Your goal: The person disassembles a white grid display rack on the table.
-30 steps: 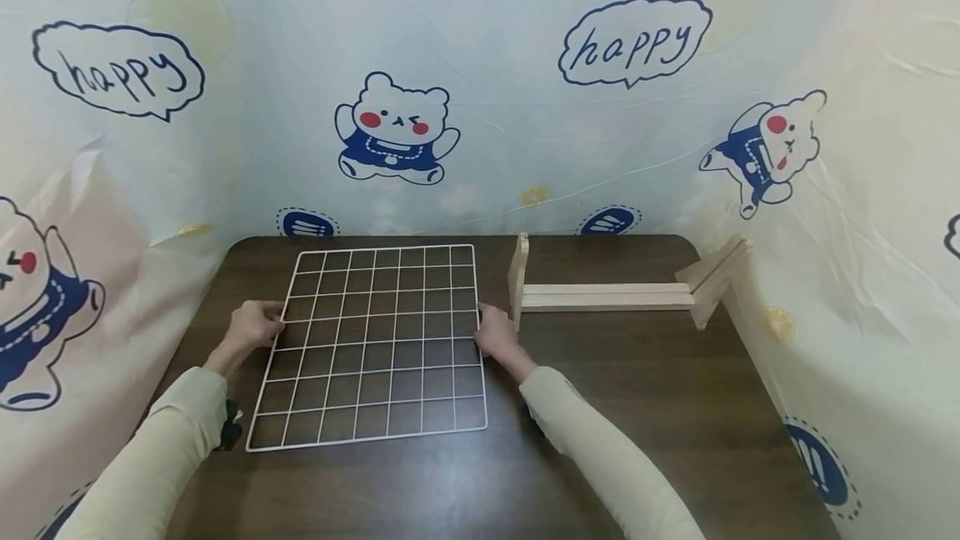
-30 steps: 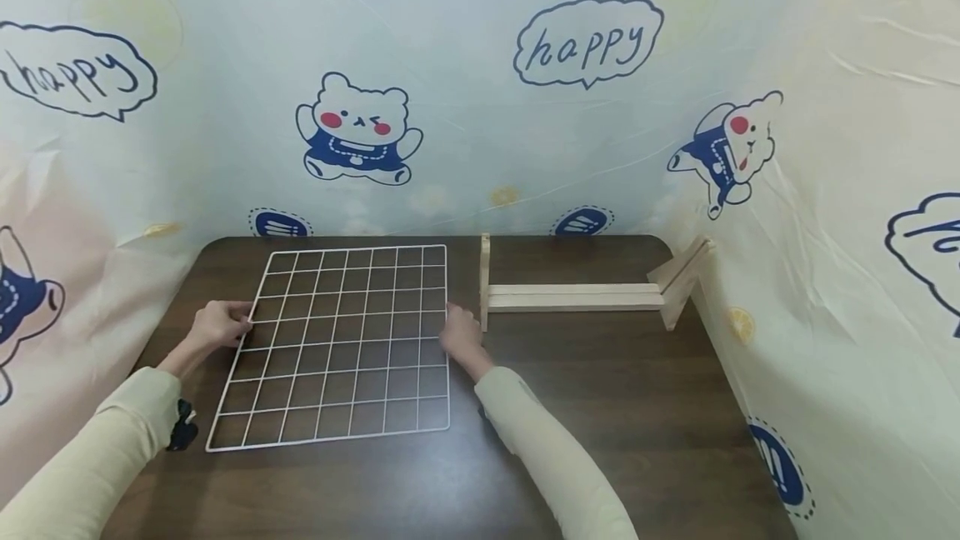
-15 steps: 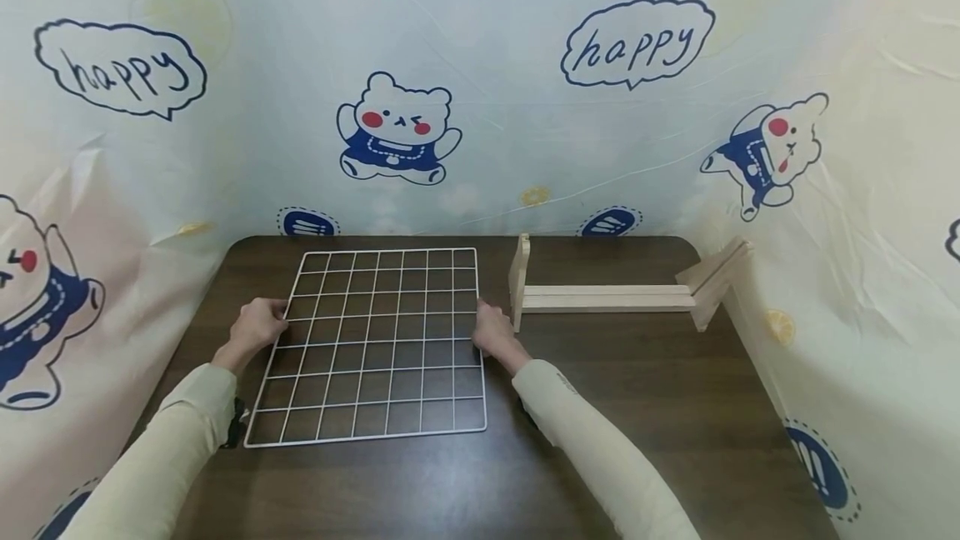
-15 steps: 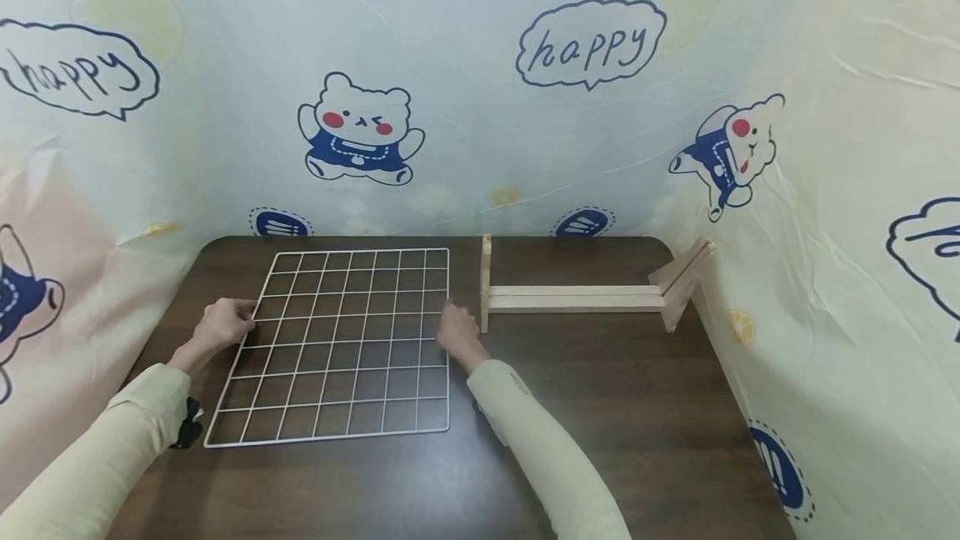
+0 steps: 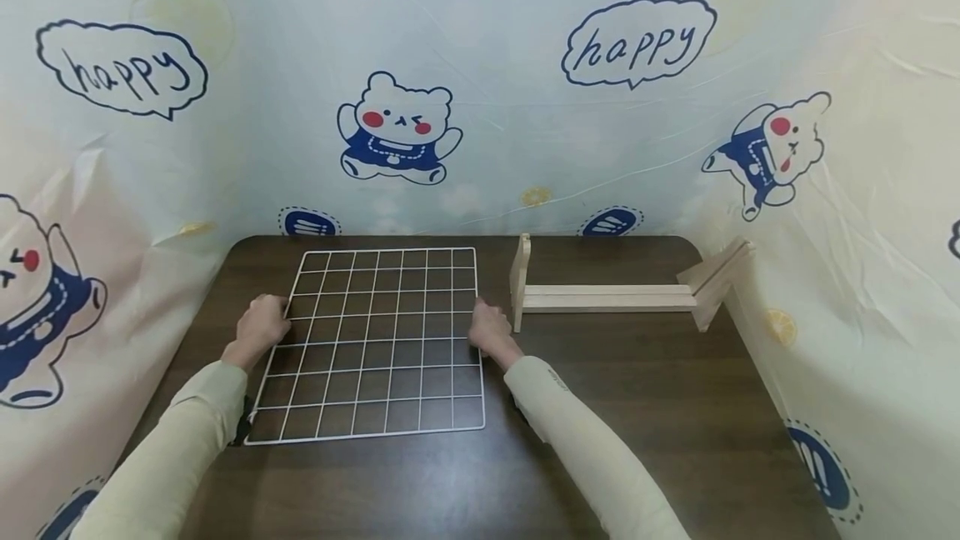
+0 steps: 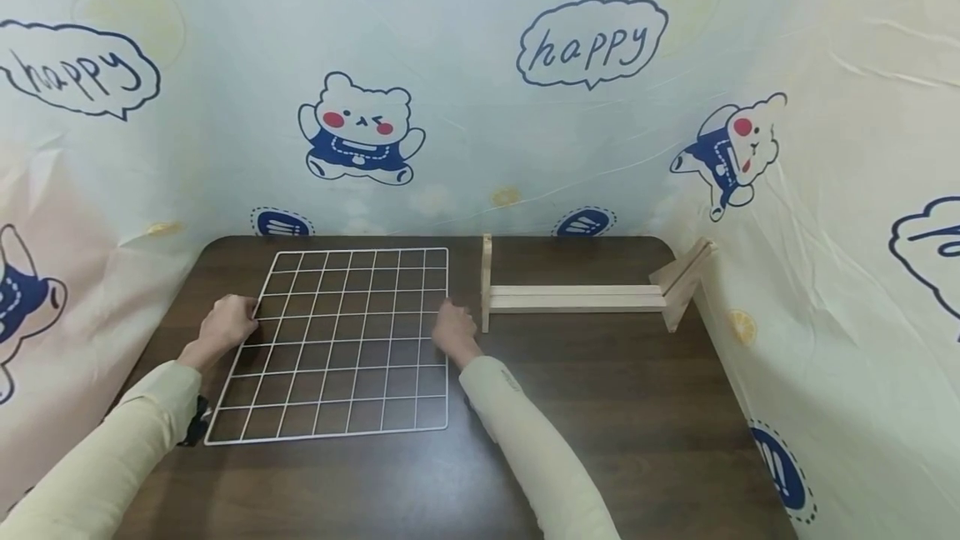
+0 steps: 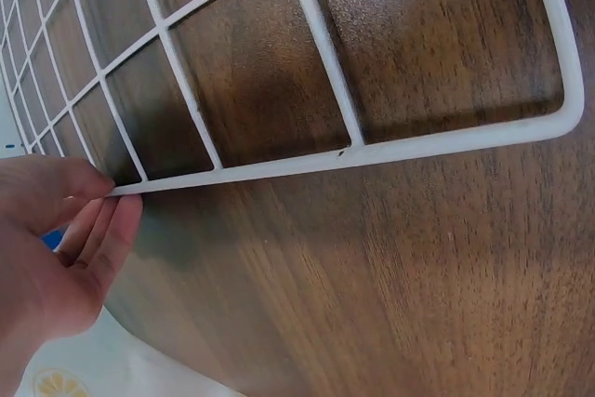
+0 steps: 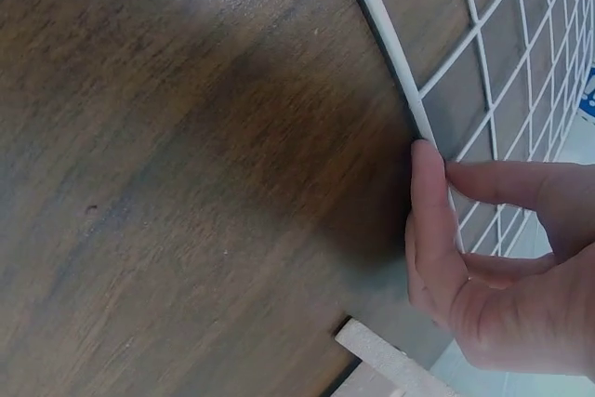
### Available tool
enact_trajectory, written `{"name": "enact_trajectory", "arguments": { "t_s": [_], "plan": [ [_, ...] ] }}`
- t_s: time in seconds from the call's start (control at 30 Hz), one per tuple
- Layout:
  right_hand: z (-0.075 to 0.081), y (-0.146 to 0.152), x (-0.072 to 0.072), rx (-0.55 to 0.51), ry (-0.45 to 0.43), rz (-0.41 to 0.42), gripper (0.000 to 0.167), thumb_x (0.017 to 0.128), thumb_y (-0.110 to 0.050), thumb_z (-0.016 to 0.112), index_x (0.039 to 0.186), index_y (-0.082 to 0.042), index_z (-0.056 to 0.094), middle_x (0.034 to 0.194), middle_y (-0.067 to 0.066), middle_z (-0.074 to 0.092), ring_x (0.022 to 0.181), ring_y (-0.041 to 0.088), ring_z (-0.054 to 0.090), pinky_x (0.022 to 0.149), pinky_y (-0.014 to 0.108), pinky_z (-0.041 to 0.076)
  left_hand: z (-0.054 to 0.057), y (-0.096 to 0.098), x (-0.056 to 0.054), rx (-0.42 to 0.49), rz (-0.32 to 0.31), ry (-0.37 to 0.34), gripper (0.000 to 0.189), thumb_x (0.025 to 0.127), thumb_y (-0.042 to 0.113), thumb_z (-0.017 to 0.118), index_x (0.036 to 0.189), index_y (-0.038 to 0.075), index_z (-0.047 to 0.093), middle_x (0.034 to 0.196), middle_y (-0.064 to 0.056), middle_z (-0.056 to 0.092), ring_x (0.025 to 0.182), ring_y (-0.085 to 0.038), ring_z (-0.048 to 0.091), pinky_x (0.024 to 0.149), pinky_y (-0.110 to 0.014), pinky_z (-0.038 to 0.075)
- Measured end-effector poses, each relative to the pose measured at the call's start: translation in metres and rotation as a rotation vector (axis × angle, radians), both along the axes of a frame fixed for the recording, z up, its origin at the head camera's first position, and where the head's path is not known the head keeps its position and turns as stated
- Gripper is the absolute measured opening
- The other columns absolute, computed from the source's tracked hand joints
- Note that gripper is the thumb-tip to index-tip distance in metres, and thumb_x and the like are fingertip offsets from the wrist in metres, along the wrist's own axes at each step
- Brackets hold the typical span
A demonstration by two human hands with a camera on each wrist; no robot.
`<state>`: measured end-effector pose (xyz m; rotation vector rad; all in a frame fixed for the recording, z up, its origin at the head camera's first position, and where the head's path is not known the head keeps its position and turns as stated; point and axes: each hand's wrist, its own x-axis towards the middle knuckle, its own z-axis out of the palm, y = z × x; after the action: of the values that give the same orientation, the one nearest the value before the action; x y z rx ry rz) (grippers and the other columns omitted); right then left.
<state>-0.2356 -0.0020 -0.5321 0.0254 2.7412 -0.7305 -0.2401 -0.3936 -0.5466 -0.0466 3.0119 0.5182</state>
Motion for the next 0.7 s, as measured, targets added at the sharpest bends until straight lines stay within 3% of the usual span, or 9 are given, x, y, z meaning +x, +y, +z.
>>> {"name": "enact_trajectory", "arguments": {
  "t_s": [0.1, 0.2, 0.37, 0.5, 0.6, 0.7],
  "plan": [
    [-0.0016, 0.0008, -0.0015, -0.022, -0.013, -0.008, 0.043, 0.082, 0.003, 0.064, 0.123, -0.004, 0.053, 0.098, 0.025, 0.066, 0.046, 0.021, 0.059, 0.046, 0.03, 0.049, 0.0007, 0.0024, -0.0009, -0.017, 0.025, -0.01, 0.046, 0.079, 0.0, 0.056, 0.124, -0.014, 0.054, 0.112, -0.042, 0.049, 0.093, -0.057, 0.055, 0.061, -0.061, 0.049],
    [-0.0025, 0.0011, -0.002, -0.033, -0.013, -0.008, 0.046, 0.082, 0.004, 0.064, 0.125, -0.004, 0.052, 0.094, 0.023, 0.066, 0.045, 0.02, 0.058, 0.043, 0.029, 0.048, 0.0004, 0.0033, -0.001, -0.027, 0.036, -0.016, 0.048, 0.078, -0.001, 0.055, 0.124, -0.014, 0.053, 0.112, -0.041, 0.049, 0.093, -0.058, 0.055, 0.062, -0.062, 0.048],
    [-0.0018, -0.0013, 0.0003, 0.002, 0.012, 0.018, 0.051, 0.082, 0.002, 0.065, 0.131, -0.003, 0.05, 0.098, 0.024, 0.064, 0.072, 0.032, 0.064, 0.051, 0.034, 0.051, -0.0007, 0.0032, 0.0013, -0.034, 0.026, -0.012, 0.045, 0.077, -0.003, 0.054, 0.12, -0.014, 0.055, 0.107, -0.04, 0.05, 0.086, -0.054, 0.057, 0.059, -0.06, 0.048],
    [-0.004, -0.0033, 0.0016, 0.051, 0.036, 0.038, 0.054, 0.083, -0.001, 0.065, 0.134, -0.002, 0.049, 0.105, 0.026, 0.063, 0.093, 0.037, 0.062, 0.063, 0.041, 0.054, 0.0001, 0.0042, 0.0017, -0.042, 0.017, -0.003, 0.03, 0.075, -0.004, 0.053, 0.103, -0.01, 0.061, 0.097, -0.036, 0.051, 0.08, -0.051, 0.057, 0.056, -0.059, 0.047],
    [-0.0055, -0.004, 0.0015, 0.064, 0.046, 0.043, 0.057, 0.082, -0.002, 0.064, 0.137, -0.001, 0.047, 0.107, 0.026, 0.062, 0.098, 0.038, 0.061, 0.067, 0.043, 0.054, 0.0002, 0.0057, 0.0006, -0.066, 0.009, 0.008, 0.017, 0.076, -0.004, 0.051, 0.09, -0.009, 0.061, 0.092, -0.034, 0.051, 0.08, -0.05, 0.058, 0.057, -0.061, 0.048],
    [-0.0051, -0.0042, 0.0004, 0.067, 0.044, 0.047, 0.06, 0.082, -0.001, 0.064, 0.139, -0.001, 0.045, 0.109, 0.027, 0.062, 0.097, 0.038, 0.061, 0.065, 0.041, 0.054, -0.0007, 0.007, -0.0002, -0.097, 0.006, 0.006, 0.016, 0.079, -0.004, 0.047, 0.087, -0.01, 0.06, 0.091, -0.035, 0.051, 0.082, -0.052, 0.057, 0.059, -0.063, 0.049]
  ]
}}
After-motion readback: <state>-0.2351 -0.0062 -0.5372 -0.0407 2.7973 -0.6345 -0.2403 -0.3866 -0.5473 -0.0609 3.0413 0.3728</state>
